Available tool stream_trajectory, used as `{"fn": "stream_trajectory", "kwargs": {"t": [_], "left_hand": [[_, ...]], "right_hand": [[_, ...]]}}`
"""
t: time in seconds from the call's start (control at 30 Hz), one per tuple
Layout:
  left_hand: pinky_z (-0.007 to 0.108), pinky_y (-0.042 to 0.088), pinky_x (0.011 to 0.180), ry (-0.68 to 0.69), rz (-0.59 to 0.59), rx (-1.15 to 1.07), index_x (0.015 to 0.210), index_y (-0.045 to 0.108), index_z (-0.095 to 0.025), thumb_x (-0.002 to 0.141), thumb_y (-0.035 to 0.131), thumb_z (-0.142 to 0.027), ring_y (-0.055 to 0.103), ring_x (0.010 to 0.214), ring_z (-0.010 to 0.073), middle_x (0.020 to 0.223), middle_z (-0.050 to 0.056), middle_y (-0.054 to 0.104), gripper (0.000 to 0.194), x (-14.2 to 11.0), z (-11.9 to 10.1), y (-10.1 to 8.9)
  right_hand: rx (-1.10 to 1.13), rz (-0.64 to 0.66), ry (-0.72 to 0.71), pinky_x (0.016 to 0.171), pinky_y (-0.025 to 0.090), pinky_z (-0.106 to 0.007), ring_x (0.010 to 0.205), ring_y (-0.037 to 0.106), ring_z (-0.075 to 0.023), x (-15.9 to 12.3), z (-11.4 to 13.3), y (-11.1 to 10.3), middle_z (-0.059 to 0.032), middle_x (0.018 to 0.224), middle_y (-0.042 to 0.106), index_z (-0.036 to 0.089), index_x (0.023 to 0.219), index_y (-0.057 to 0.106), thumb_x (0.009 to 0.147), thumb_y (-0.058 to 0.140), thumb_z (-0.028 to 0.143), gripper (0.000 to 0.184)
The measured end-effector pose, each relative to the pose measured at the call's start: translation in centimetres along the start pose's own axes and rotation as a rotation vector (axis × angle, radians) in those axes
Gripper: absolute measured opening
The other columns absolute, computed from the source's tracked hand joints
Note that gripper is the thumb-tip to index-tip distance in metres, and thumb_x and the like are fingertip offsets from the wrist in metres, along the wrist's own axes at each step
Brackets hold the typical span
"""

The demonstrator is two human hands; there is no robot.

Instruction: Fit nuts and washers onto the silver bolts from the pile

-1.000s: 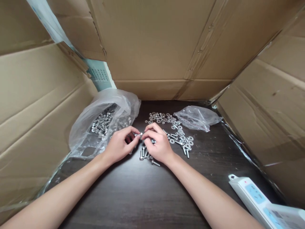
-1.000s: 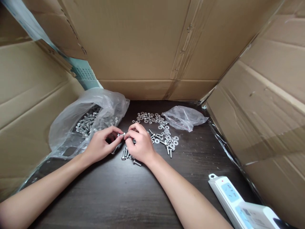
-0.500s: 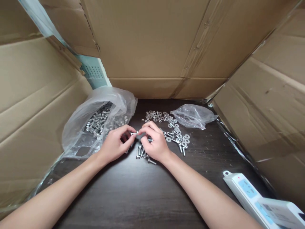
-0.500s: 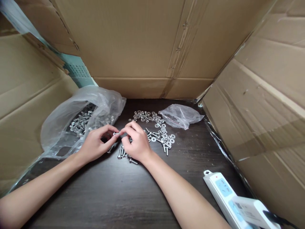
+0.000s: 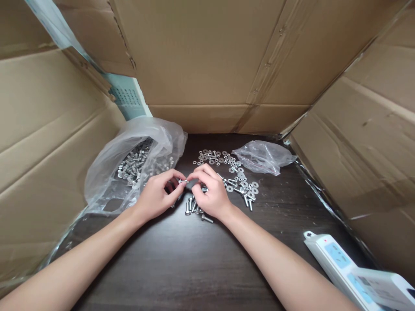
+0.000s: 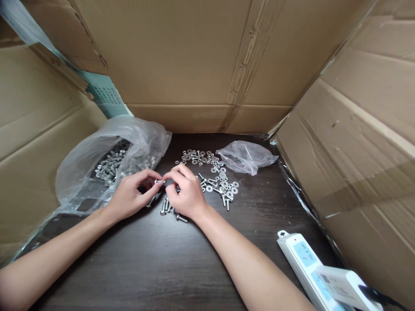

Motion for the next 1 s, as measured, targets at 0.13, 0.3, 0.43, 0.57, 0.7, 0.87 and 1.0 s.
{"fn": "stream_trajectory", "kwargs": {"t": [0.13,0.3,0.43,0.57,0.7,0.87,1.0], "left_hand": [[0.021,0.052,0.059,0.003,0.003,0.003,0.099,0.068,-0.019,0.095,0.062,-0.030,0.065,0.061,0.0126,0.076,0.000,0.072,0.013,-0.05,0.05,0.01],[0.021,0.052,0.058,-0.010,0.002,0.000,0.099,0.069,-0.018,0.095,0.063,-0.030,0.065,0.060,0.0124,0.076,0.000,0.073,0.014,-0.04,0.06,-0.04],[0.021,0.052,0.059,-0.002,-0.002,0.000,0.100,0.069,-0.018,0.095,0.063,-0.029,0.065,0.061,0.0124,0.073,-0.001,0.071,0.013,-0.01,-0.03,-0.06],[0.020,0.052,0.058,0.000,-0.006,-0.008,0.099,0.068,-0.018,0.095,0.062,-0.028,0.063,0.058,0.0117,0.071,-0.002,0.069,0.013,-0.06,0.00,-0.09],[0.020,0.052,0.057,-0.002,-0.002,-0.005,0.100,0.068,-0.018,0.095,0.062,-0.028,0.063,0.059,0.0120,0.072,-0.002,0.069,0.012,-0.08,0.10,-0.05],[0.020,0.052,0.057,-0.001,-0.013,-0.004,0.100,0.067,-0.018,0.095,0.061,-0.027,0.063,0.059,0.0119,0.071,-0.001,0.069,0.012,0.00,0.10,-0.03],[0.022,0.054,0.060,0.011,-0.022,-0.003,0.099,0.067,-0.018,0.096,0.061,-0.029,0.064,0.061,0.0121,0.075,-0.001,0.070,0.012,0.00,-0.09,-0.03]], "right_hand": [[-0.004,0.007,0.017,0.073,0.054,-0.030,0.085,0.061,-0.0170,0.01,-0.02,0.02,-0.0039,0.092,0.059,0.021,0.091,0.067,0.083,0.048,0.007,0.025],[-0.014,0.007,0.021,0.073,0.053,-0.030,0.085,0.061,-0.0171,0.05,-0.02,0.03,-0.0044,0.093,0.059,0.020,0.092,0.069,0.083,0.048,0.006,0.026],[-0.053,0.007,0.044,0.075,0.053,-0.031,0.085,0.061,-0.0176,0.10,-0.29,0.12,-0.0049,0.093,0.060,0.019,0.092,0.070,0.082,0.049,0.007,0.027],[-0.086,-0.001,0.058,0.077,0.053,-0.031,0.085,0.062,-0.0176,0.07,-0.58,0.20,-0.0048,0.093,0.060,0.019,0.090,0.071,0.082,0.050,0.008,0.024],[-0.054,-0.022,0.031,0.074,0.053,-0.031,0.084,0.062,-0.0171,0.02,-0.33,0.09,-0.0048,0.094,0.059,0.020,0.091,0.072,0.082,0.050,0.006,0.027],[-0.011,-0.063,-0.049,0.074,0.053,-0.032,0.081,0.060,-0.0167,-0.02,0.33,-0.17,-0.0040,0.090,0.059,0.020,0.087,0.071,0.083,0.048,0.005,0.028],[-0.045,-0.045,-0.005,0.073,0.054,-0.031,0.083,0.061,-0.0173,0.03,0.00,-0.03,-0.0047,0.093,0.059,0.021,0.092,0.072,0.082,0.049,0.006,0.029]]}}
Point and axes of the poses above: each hand's wrist, its own x-axis towards the middle knuckle, its own y-axis out of the palm, z = x × y, the point moved 4 cm from there along x, towards the middle knuckle
